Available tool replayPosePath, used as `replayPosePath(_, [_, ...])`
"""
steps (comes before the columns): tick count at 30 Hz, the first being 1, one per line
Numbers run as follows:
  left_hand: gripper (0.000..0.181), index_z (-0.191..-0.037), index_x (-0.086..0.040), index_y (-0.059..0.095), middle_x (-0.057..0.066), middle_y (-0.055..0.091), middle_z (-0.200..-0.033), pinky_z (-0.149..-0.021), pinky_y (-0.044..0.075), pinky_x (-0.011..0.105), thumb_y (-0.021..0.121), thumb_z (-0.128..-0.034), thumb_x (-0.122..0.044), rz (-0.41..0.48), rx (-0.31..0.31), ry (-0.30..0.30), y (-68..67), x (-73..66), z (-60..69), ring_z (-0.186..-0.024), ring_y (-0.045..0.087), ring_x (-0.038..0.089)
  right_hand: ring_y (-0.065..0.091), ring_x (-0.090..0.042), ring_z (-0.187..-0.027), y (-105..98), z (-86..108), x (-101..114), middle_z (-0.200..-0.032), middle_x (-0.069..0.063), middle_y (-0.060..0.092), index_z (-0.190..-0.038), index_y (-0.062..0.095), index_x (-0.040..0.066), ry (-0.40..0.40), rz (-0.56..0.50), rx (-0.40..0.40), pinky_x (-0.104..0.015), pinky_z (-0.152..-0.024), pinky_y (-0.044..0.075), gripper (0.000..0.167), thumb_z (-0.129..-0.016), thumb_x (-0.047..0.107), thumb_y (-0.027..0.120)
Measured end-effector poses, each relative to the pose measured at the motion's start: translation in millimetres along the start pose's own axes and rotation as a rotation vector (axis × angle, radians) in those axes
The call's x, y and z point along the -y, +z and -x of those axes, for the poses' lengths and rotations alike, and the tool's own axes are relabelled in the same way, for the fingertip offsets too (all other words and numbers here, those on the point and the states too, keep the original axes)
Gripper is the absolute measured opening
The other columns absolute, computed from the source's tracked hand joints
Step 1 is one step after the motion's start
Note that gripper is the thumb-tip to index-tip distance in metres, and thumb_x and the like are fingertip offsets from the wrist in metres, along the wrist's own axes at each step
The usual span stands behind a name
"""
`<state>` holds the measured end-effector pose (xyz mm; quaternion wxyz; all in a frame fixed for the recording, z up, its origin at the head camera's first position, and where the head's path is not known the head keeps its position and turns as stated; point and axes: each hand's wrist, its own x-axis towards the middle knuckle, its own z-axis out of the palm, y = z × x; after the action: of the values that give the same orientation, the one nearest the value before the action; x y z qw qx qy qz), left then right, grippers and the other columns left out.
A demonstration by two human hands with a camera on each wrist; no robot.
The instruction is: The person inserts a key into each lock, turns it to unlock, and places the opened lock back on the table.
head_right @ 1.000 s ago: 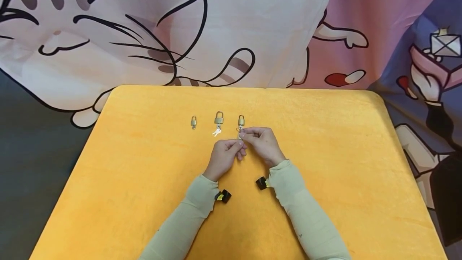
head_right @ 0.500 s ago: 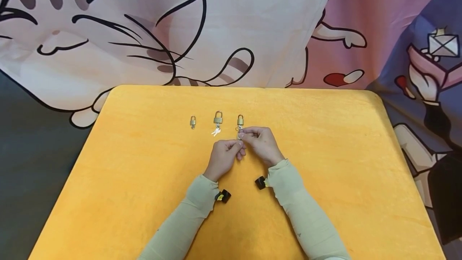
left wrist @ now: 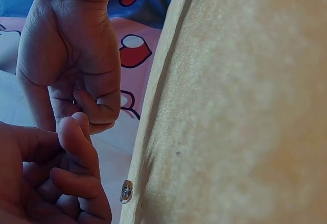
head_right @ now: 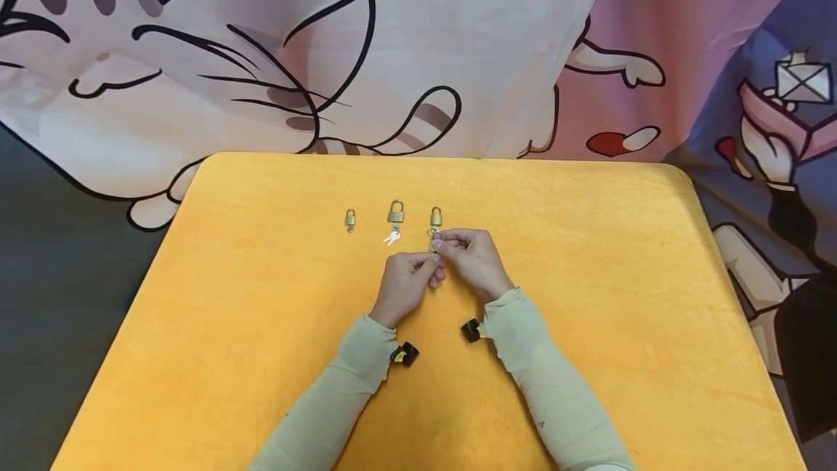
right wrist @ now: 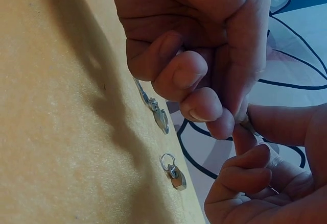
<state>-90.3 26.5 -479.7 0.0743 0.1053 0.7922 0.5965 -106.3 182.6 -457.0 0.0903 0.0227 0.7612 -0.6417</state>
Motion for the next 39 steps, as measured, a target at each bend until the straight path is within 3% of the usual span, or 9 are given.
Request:
replayPosePath(12, [0.033,-0.075,-0.003,0.078,0.0,0.07,-0.065,-0.046,0.045,0.023,0.056,-0.099,-0.01,-0.08,-0.02,0.053,-0.9,-1.0,0.1,-0.053,0.064,0.008,0.067,-0.014,-0.089,0.3,0.1,-0.7,-0.108,-0.019,0.073,-0.112,0.072,-0.008,0.0,0.036,0.002,-0.023,-0.078,0.053,0.026,-0.094,0.01,0.07])
replayPosePath(20, [0.033,-0.074,-0.004,0.077,-0.003,0.069,-0.062,-0.048,0.048,0.02,0.057,-0.0997,-0.011,-0.202,-0.066,0.126,1.1,-2.3,1.1,-0.052,0.06,-0.003,0.065,-0.015,-0.088,0.4,1.3,0.4,-0.109,-0.018,0.073,-0.112,0.072,-0.007,-0.004,0.048,-0.002,-0.021,-0.077,0.051,0.026,-0.095,0.012,0.071])
replayPosePath(26, [0.033,-0.072,-0.005,0.077,-0.003,0.069,-0.062,-0.048,0.048,0.021,0.057,-0.0984,-0.011,-0.183,-0.066,0.092,0.9,-3.1,0.7,-0.051,0.06,-0.002,0.061,-0.023,-0.081,0.3,1.5,0.2,-0.1,-0.014,0.073,-0.113,0.072,-0.006,0.003,0.022,-0.007,-0.021,-0.063,0.045,0.025,-0.094,0.009,0.07])
replayPosePath(33, [0.034,-0.071,-0.005,0.077,-0.006,0.068,-0.061,-0.048,0.049,0.022,0.057,-0.0977,-0.011,-0.167,-0.064,0.072,0.1,-3.9,0.2,-0.051,0.061,-0.001,0.057,-0.022,-0.08,0.2,0.8,-0.9,-0.1,-0.012,0.072,-0.114,0.07,-0.008,-0.004,0.017,0.006,-0.023,-0.064,0.045,0.024,-0.095,0.008,0.068])
replayPosePath(39, [0.034,-0.071,-0.004,0.077,-0.001,0.07,-0.063,-0.047,0.047,0.022,0.057,-0.098,-0.01,-0.145,-0.056,0.058,0.0,-4.4,1.0,-0.051,0.061,0.002,0.054,-0.017,-0.077,-1.1,1.5,-0.1,-0.1,-0.009,0.071,-0.116,0.07,-0.006,0.004,0.028,0.024,-0.022,-0.061,0.041,0.026,-0.096,0.011,0.068])
